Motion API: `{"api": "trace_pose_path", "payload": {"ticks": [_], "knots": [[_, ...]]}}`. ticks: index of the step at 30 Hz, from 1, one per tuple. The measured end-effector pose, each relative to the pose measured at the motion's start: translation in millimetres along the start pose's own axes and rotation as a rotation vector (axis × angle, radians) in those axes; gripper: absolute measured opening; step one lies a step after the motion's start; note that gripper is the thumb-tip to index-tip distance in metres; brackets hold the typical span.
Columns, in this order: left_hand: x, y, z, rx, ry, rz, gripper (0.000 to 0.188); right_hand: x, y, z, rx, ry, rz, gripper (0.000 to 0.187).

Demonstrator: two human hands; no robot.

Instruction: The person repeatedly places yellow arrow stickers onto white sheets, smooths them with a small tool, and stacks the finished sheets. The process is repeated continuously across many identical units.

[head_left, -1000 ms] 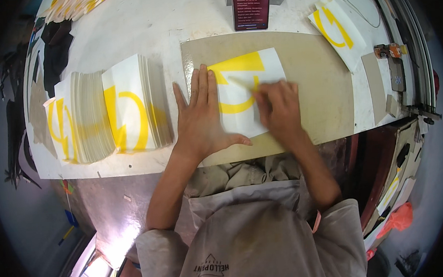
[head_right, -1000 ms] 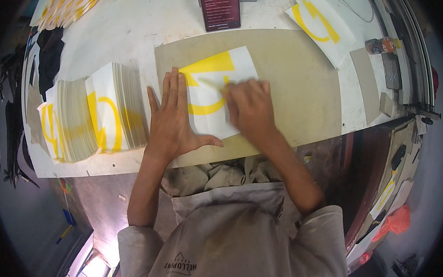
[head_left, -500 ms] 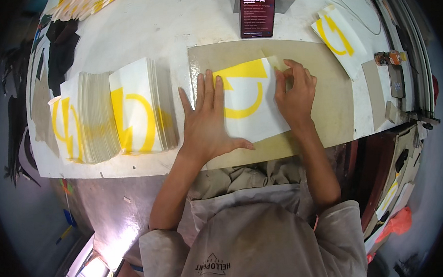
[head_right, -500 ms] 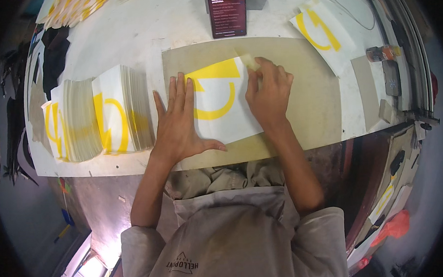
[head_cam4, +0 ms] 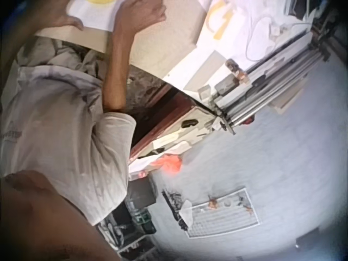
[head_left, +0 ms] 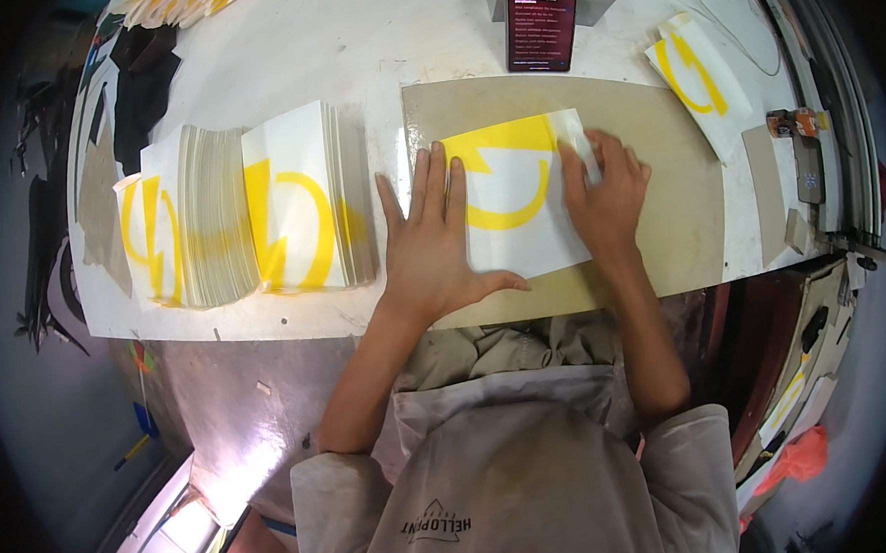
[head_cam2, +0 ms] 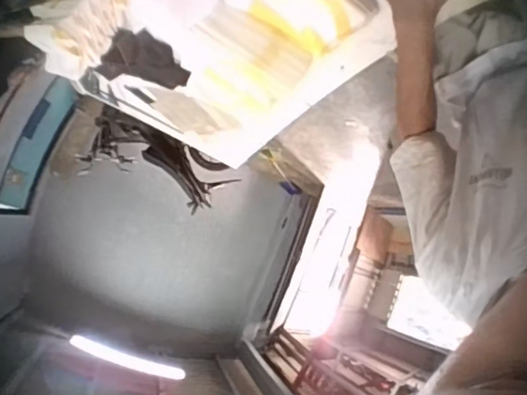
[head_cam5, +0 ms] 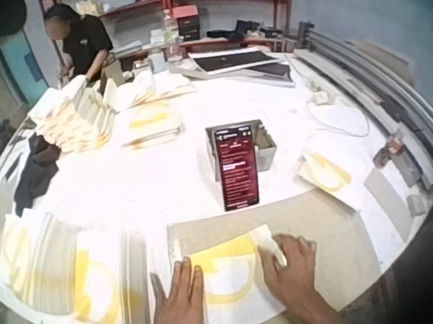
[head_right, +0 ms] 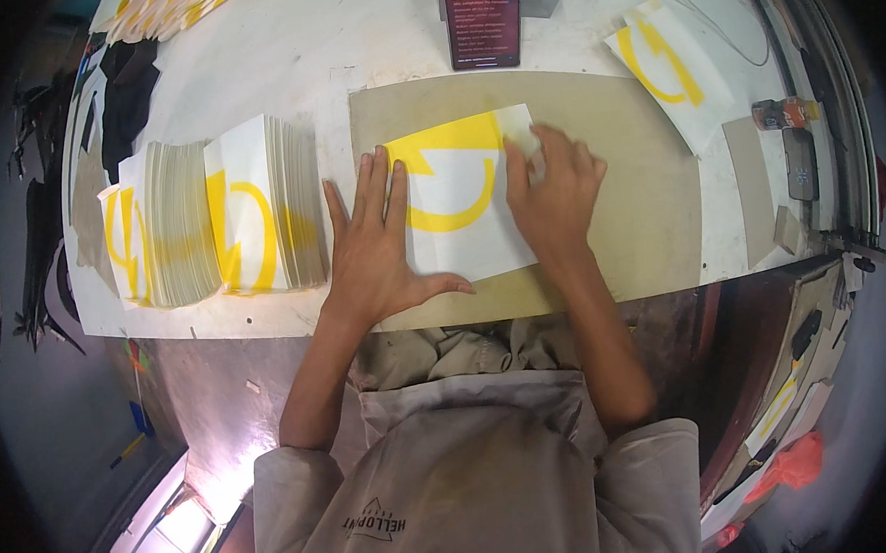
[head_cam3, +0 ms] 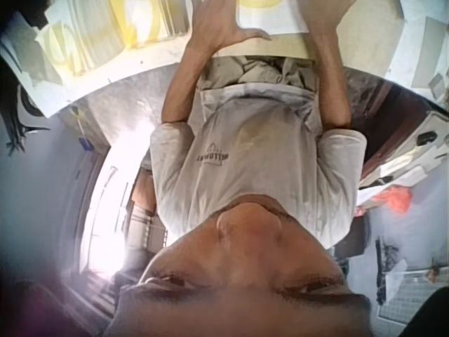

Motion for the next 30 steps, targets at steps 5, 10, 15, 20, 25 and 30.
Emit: {"api": "trace_pose_path", "payload": {"ticks": [5,10,15,20,25,30], "knots": [[12.3,1.3,1.8,-0.041,0.038,-0.001,0.099,36.1,-30.0,87.4,0.082,-0.112,-0.023,0.028],[9.7,4.8,0.7,-0.115,0.011,0.013,0.067,88.0,-31.1,128.9,0.160,-0.192,-0.135,0.028],[11.4,5.1,-0.7,-0.090,0.006,-0.047,0.064,-41.9,-81.5,118.8,0.020,0.122,0.138,0.030],[-6.8,-26.3,-1.4,-0.281,0.060,-0.116,0.060,-60.2,-110.8,85.8,-0.093,0.079,0.284,0.037],[1.9,-30.1,51.0,-0.299,-0.226,0.651,0.052,-54.3,-66.3,66.2,0.149,0.532,-0.312,0.039],[12.5,-12.9,58.3,-0.331,-0.480,0.973,0.048,-56.6,-37.0,70.8,0.280,0.700,-0.706,0.035]]}}
Point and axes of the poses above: each hand's wrist, its own z-axis away from the middle knuckle, its own y-axis out of the palm, x = y × z, the point moved 8 cm from there along -z, towards the middle knuckle, and after that the axes turned 2 degrees about z, right-handed, at the moved point
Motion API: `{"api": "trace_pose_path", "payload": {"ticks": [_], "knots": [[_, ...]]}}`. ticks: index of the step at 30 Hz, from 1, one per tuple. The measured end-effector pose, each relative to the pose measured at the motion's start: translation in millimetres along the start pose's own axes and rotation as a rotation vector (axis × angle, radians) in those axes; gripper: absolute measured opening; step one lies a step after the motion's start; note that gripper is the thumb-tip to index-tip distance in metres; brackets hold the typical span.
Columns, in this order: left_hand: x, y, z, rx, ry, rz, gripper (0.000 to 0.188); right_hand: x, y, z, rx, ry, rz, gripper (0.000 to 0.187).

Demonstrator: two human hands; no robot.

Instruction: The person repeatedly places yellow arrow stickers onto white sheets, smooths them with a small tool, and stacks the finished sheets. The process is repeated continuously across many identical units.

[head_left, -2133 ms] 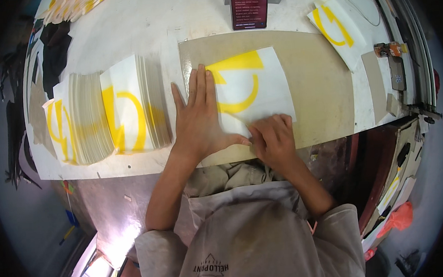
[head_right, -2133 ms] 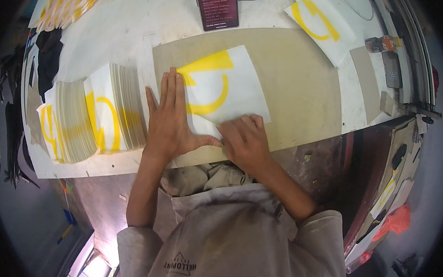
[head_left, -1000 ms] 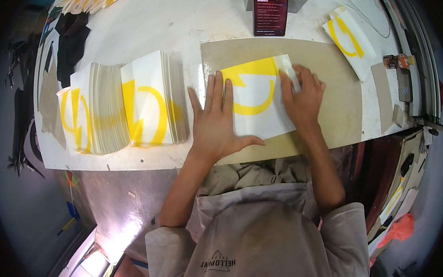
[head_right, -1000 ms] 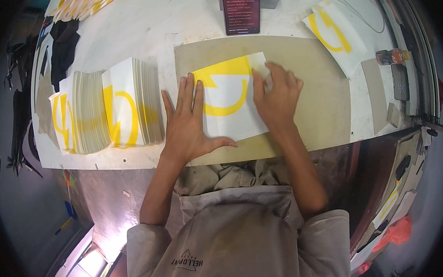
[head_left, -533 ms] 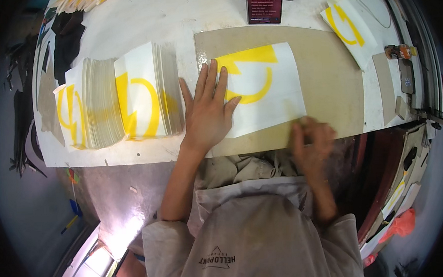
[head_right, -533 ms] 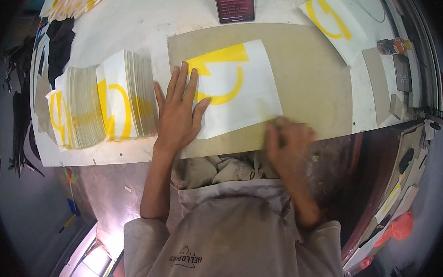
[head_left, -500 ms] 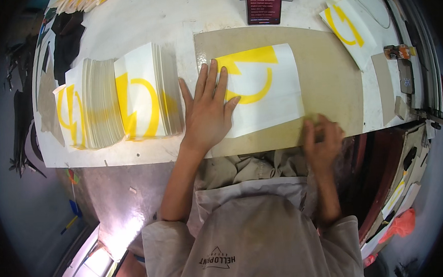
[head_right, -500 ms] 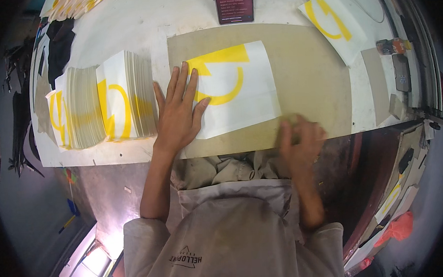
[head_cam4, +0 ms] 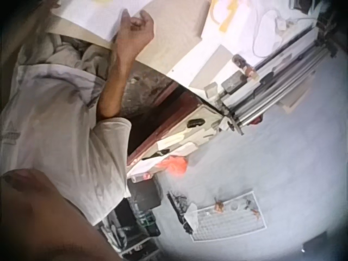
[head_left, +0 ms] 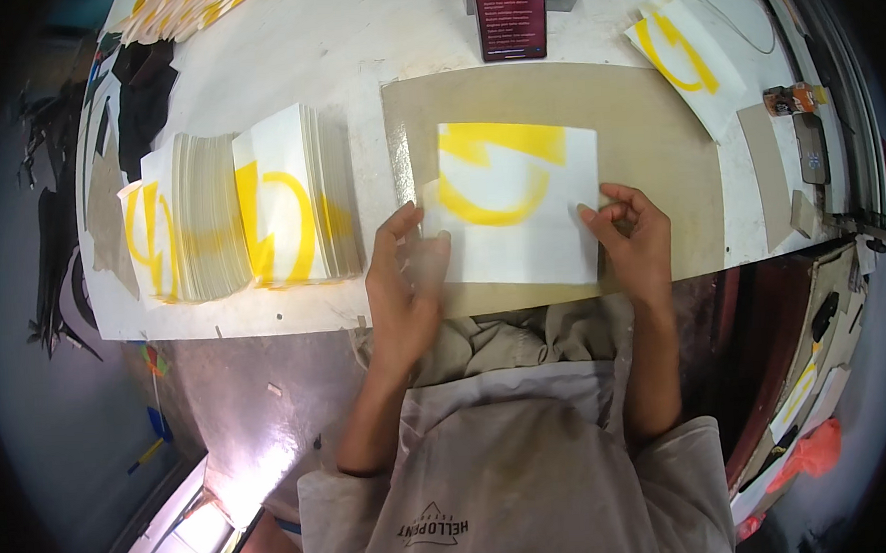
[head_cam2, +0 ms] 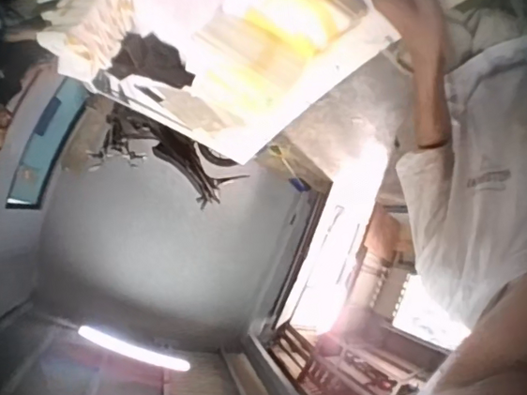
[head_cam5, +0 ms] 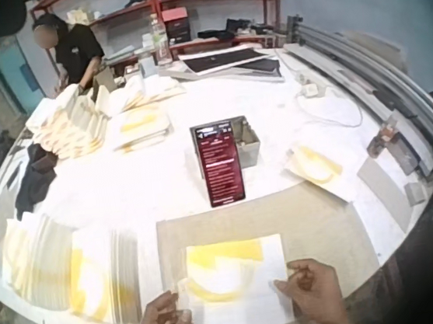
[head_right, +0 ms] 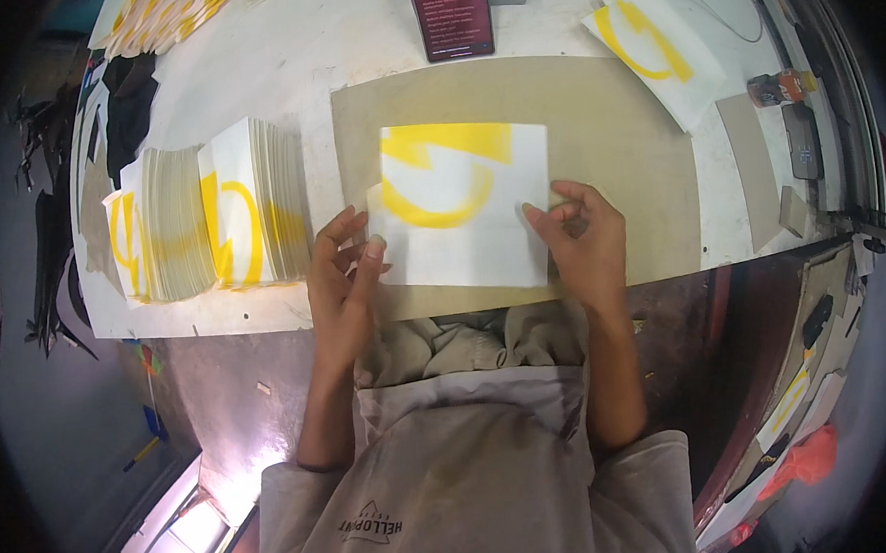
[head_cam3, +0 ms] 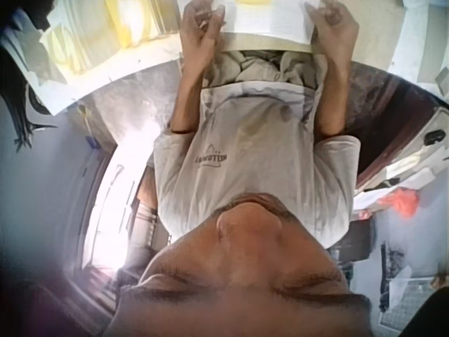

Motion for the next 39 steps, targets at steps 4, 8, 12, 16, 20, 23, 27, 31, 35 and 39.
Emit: {"api": "trace_pose_path", "payload": {"ticks": [4,8,12,16,20,23,27,31,35,39], "knots": [[9.5,2.0,-3.9,0.044,-0.087,0.010,0.047,-10.2,1.8,5.3,0.166,0.059,-0.093,0.022],[15.3,2.4,-4.0,0.069,-0.057,-0.049,0.048,-5.4,1.0,13.5,0.164,-0.056,-0.105,0.011],[1.9,0.3,1.7,-0.046,0.141,-0.183,0.049,5.0,-3.5,13.3,0.146,-0.077,-0.150,0.009],[-6.6,7.3,0.1,-0.009,0.210,-0.228,0.049,13.0,-5.3,8.6,0.165,-0.073,-0.207,0.010],[-6.5,16.1,-2.7,0.078,0.086,-0.150,0.047,-4.9,-10.3,-0.5,0.167,-0.018,-0.322,0.011],[-6.3,17.1,-3.6,0.060,0.053,-0.111,0.046,0.6,-10.5,-1.4,0.121,-0.093,-0.284,0.018],[17.2,14.8,-8.3,0.071,0.054,0.011,0.047,11.2,-18.9,12.9,0.108,-0.043,-0.139,0.038],[-1.1,21.3,-6.7,0.138,0.093,0.044,0.054,10.9,-14.5,17.9,0.128,-0.142,-0.210,0.052],[-11.0,24.1,-6.2,0.167,0.346,-0.191,0.068,18.2,-15.9,16.5,0.082,-0.318,-0.039,0.051],[-19.5,25.5,-7.8,0.163,0.410,-0.181,0.048,25.5,-13.1,15.8,0.099,-0.479,0.019,0.034]]}}
Point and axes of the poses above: each hand's wrist, its own z-axis away from the middle knuckle, its own y-axis out of the palm, x = y × z, the point moved 8 cm from there along -z, towards the middle knuckle, and after that the axes turned 2 degrees about z, right-handed, at the moved point
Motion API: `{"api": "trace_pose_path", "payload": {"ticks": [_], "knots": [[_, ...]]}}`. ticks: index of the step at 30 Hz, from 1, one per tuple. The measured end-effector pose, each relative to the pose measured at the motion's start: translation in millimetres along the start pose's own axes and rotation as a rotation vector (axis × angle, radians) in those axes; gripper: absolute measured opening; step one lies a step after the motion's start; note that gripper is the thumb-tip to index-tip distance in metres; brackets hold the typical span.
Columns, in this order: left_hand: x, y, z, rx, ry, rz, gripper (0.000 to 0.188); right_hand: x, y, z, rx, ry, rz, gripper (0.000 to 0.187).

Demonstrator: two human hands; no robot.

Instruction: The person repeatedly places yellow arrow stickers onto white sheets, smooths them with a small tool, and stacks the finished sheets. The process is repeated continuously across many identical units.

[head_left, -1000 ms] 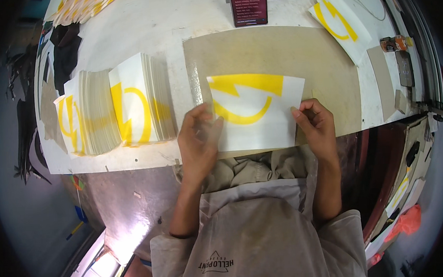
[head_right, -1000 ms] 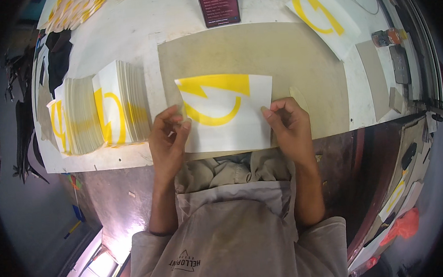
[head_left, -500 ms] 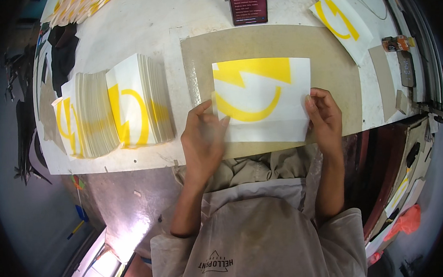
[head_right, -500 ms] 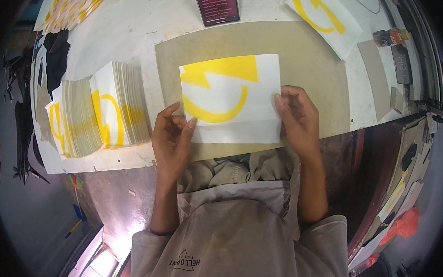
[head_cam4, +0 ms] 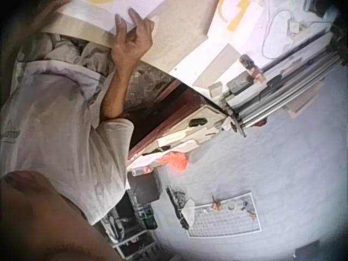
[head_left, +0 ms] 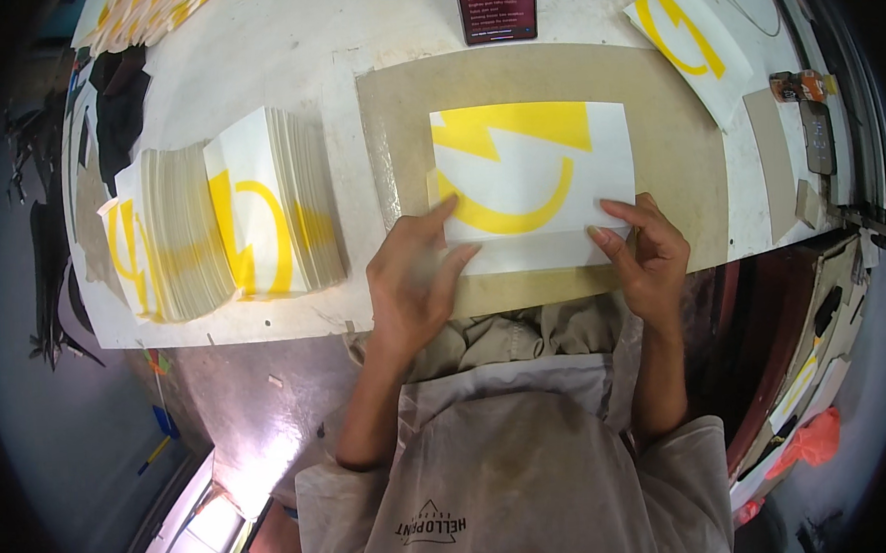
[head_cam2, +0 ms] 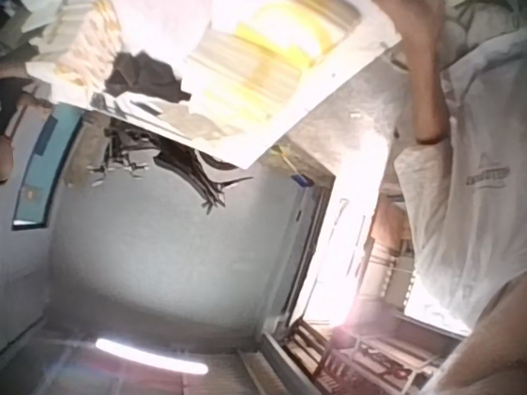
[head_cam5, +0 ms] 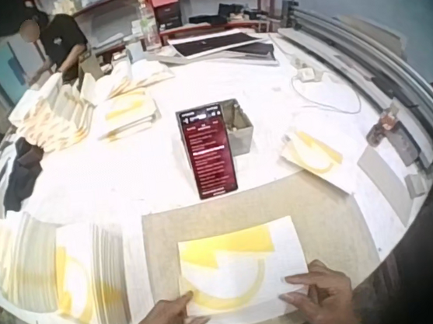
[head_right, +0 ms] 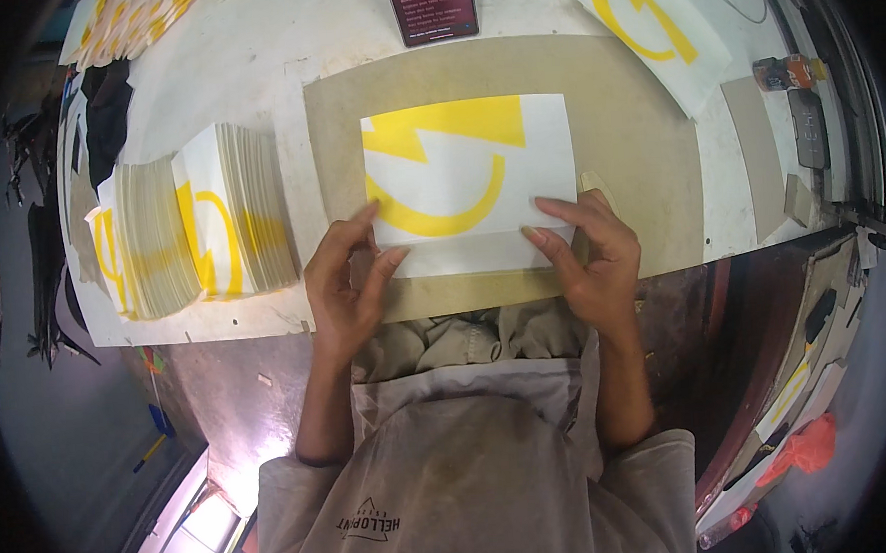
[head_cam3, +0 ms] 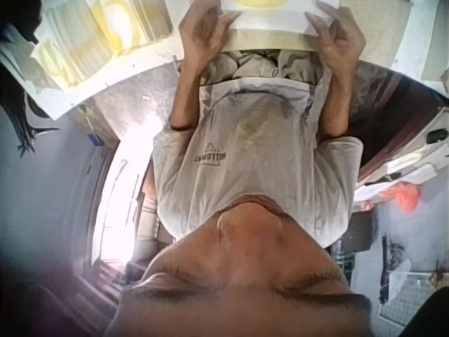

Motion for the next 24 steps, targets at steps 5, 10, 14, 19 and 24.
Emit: {"api": "trace_pose_path", "payload": {"ticks": [5,10,14,19,24], "knots": [[3.3,-1.2,0.3,0.006,-0.100,0.087,0.028,-0.6,-1.9,0.3,0.010,-0.001,-0.034,0.024],[-4.0,-6.4,1.3,0.005,0.063,-0.107,0.033,-1.8,-5.6,6.9,-0.003,-0.010,0.156,0.024],[-26.2,-3.6,0.6,-0.069,0.437,-0.450,0.037,33.5,4.9,11.4,-0.143,-0.410,0.609,0.030],[-26.1,15.6,3.1,0.135,0.578,-0.558,0.040,33.0,30.2,18.2,0.137,-0.579,0.712,0.033],[-25.5,28.9,16.5,0.157,0.568,-0.583,0.037,36.4,51.2,29.1,0.162,-0.574,0.625,0.028]]}}
Point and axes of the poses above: each hand's wrist, its own z-axis away from the middle knuckle, its own y-axis out of the palm, x = y × z, the point moved 8 cm from there along -z, towards the middle knuckle, and after that the axes turned 2 degrees about z, right-handed, at the moved point
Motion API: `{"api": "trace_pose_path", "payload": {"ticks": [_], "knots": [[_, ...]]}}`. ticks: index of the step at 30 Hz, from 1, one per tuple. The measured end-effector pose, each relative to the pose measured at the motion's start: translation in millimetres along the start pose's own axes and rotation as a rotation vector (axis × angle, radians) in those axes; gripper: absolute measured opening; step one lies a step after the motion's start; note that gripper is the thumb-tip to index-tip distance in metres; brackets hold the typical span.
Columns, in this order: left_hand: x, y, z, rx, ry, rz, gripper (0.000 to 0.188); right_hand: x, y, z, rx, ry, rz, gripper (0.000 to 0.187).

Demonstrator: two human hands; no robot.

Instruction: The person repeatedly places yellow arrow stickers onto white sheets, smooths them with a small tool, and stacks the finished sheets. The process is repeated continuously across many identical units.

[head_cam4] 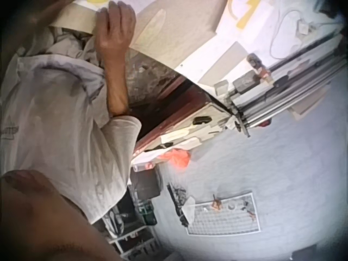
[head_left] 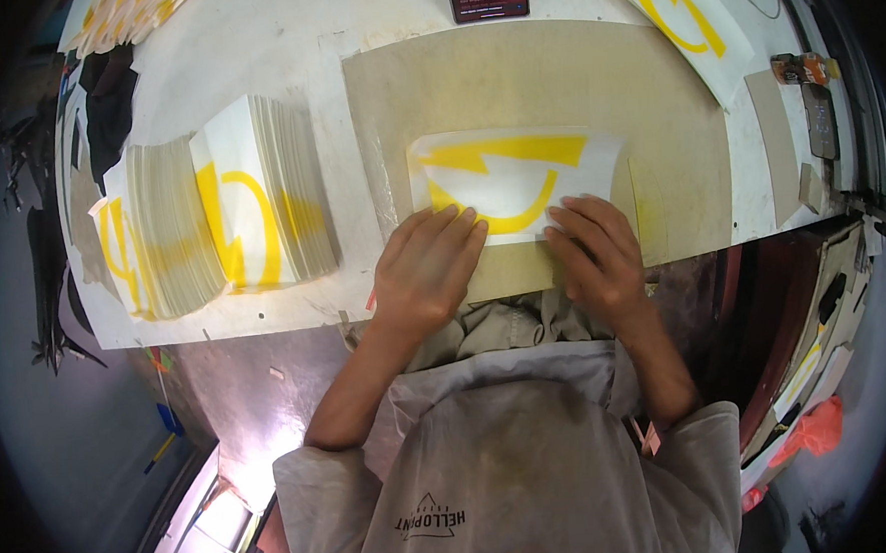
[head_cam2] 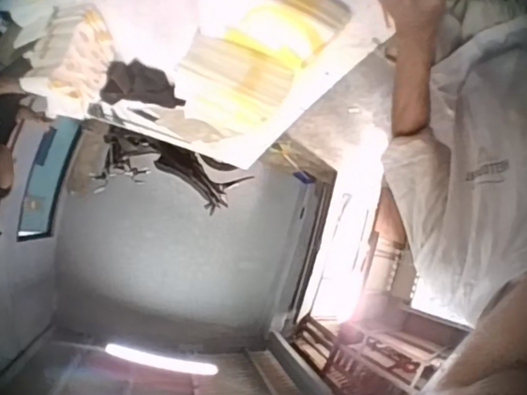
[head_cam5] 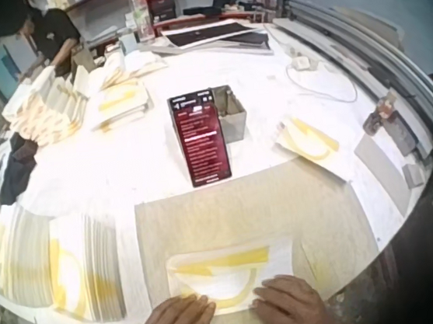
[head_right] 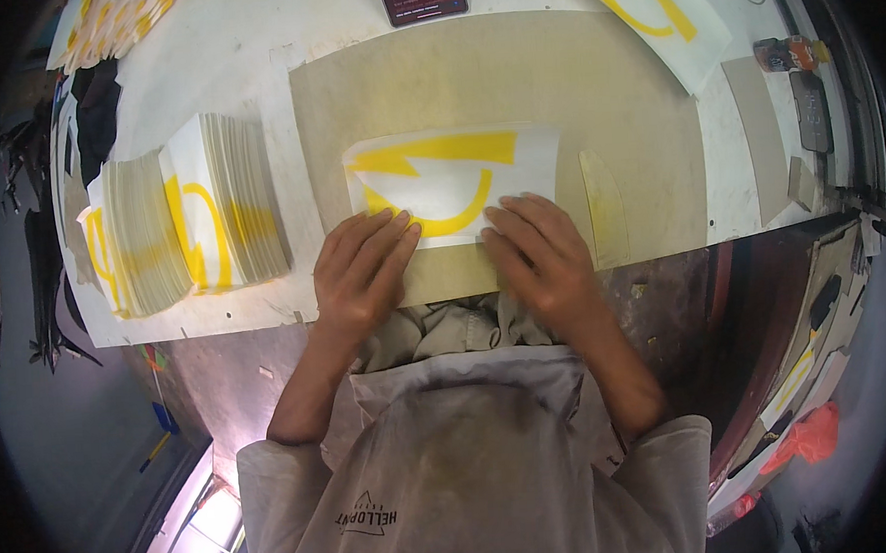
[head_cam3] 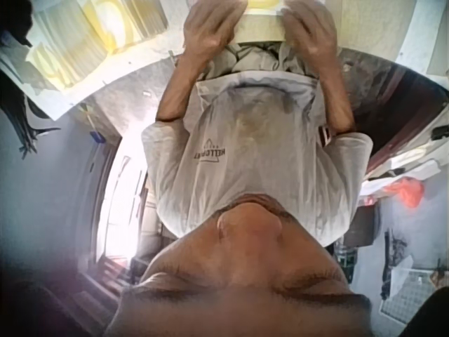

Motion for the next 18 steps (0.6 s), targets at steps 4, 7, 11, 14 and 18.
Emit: {"api": "trace_pose_path", "payload": {"ticks": [4,7,11,14,18], "knots": [[-11.7,7.4,16.9,0.058,-0.072,0.003,0.029,4.0,6.1,9.6,0.041,0.022,-0.055,0.027],[-15.9,11.8,20.4,0.041,-0.103,0.044,0.028,6.2,7.4,8.0,0.047,0.054,-0.069,0.025],[-17.9,10.5,21.5,0.061,-0.124,0.039,0.031,5.8,9.3,11.5,0.079,0.061,-0.058,0.027],[-18.9,9.7,22.5,0.050,-0.123,0.032,0.032,6.3,9.7,13.6,0.087,0.064,-0.037,0.029],[-17.4,10.2,22.3,0.044,-0.126,0.042,0.032,4.6,11.3,15.5,0.070,0.064,-0.059,0.029]]}}
Point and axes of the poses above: each hand's wrist, its own z-axis away from the middle knuckle, its own y-axis out of the palm, x = y × z, the point moved 8 cm from there along -z, towards the middle knuckle, and after that the axes turned 2 degrees about z, right-handed, at the moved point
